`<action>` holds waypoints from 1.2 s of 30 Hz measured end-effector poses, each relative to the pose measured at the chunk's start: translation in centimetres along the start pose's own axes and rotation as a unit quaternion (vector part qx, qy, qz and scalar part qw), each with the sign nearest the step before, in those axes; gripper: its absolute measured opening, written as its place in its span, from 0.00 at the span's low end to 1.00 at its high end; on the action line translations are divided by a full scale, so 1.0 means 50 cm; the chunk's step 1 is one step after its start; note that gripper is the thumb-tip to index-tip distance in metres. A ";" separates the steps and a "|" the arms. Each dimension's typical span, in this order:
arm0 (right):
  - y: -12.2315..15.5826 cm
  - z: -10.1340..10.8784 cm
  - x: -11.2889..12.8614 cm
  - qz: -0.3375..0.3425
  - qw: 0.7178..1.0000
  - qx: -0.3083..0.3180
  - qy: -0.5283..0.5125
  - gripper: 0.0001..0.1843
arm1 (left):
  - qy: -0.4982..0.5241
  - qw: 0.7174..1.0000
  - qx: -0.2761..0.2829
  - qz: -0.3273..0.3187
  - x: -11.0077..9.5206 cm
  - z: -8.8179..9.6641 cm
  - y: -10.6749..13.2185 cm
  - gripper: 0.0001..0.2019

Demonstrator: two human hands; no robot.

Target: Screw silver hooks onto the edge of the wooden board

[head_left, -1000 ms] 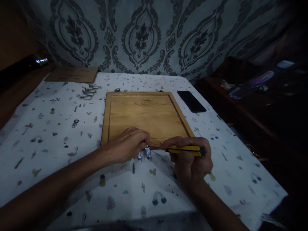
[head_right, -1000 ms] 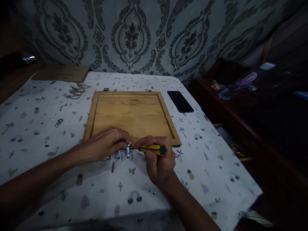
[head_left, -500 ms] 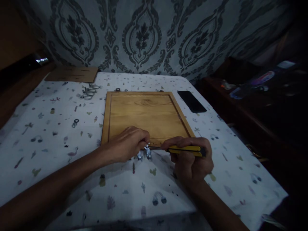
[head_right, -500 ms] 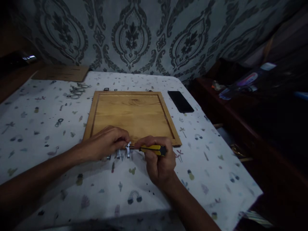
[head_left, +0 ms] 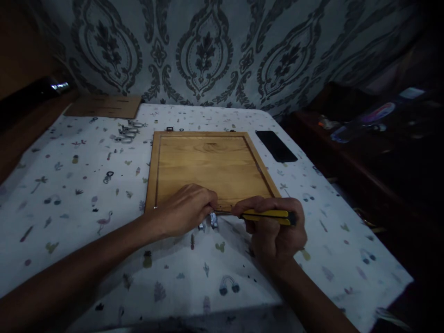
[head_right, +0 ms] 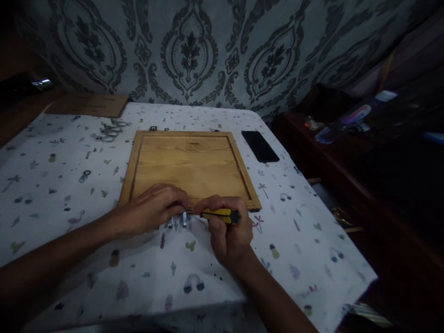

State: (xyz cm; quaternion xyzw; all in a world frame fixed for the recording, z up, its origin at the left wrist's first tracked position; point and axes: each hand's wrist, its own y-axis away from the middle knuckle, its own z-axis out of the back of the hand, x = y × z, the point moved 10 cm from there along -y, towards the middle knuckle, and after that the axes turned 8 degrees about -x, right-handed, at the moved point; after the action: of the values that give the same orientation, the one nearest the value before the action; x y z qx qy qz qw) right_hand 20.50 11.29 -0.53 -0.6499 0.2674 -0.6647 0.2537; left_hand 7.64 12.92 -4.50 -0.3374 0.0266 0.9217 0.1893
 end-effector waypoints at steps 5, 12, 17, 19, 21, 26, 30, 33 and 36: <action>-0.001 -0.001 0.000 0.001 1.000 0.003 0.003 0.05 | -0.002 1.000 -0.002 -0.010 0.000 0.000 -0.004 0.08; 0.002 -0.002 0.000 0.001 1.000 0.011 0.010 0.04 | 0.022 0.999 0.001 -0.028 0.007 0.000 -0.004 0.08; 0.001 -0.005 0.002 0.004 1.000 0.025 0.012 0.05 | 0.032 0.999 -0.005 -0.020 0.003 0.031 -0.007 0.11; 0.001 -0.006 0.002 0.003 1.000 0.031 0.006 0.04 | 0.027 0.999 -0.024 -0.007 0.006 0.056 -0.008 0.11; 0.001 -0.007 0.001 0.004 0.999 0.037 0.005 0.04 | 0.022 0.998 -0.056 0.010 0.014 0.086 -0.006 0.10; 0.001 -0.009 -0.003 0.008 0.999 0.039 0.001 0.03 | 0.013 0.991 -0.123 0.045 0.044 0.151 0.010 0.09; 0.000 -0.005 -0.005 0.008 1.000 0.030 0.001 0.02 | -0.025 0.984 -0.163 0.072 0.084 0.199 0.040 0.09; -0.003 0.000 -0.008 0.007 0.999 0.024 0.022 0.02 | -0.060 0.962 -0.234 0.127 0.145 0.261 0.083 0.09; -0.007 -0.003 0.002 0.047 0.997 0.035 0.058 0.02 | -0.101 0.934 -0.292 0.179 0.222 0.321 0.134 0.11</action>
State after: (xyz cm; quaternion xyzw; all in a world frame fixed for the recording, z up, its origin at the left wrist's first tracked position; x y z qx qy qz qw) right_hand 20.34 11.46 -0.22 -0.5878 0.2888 -0.6973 0.2912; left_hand -12.43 13.21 0.33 -0.2730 -0.2029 0.9367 -0.0835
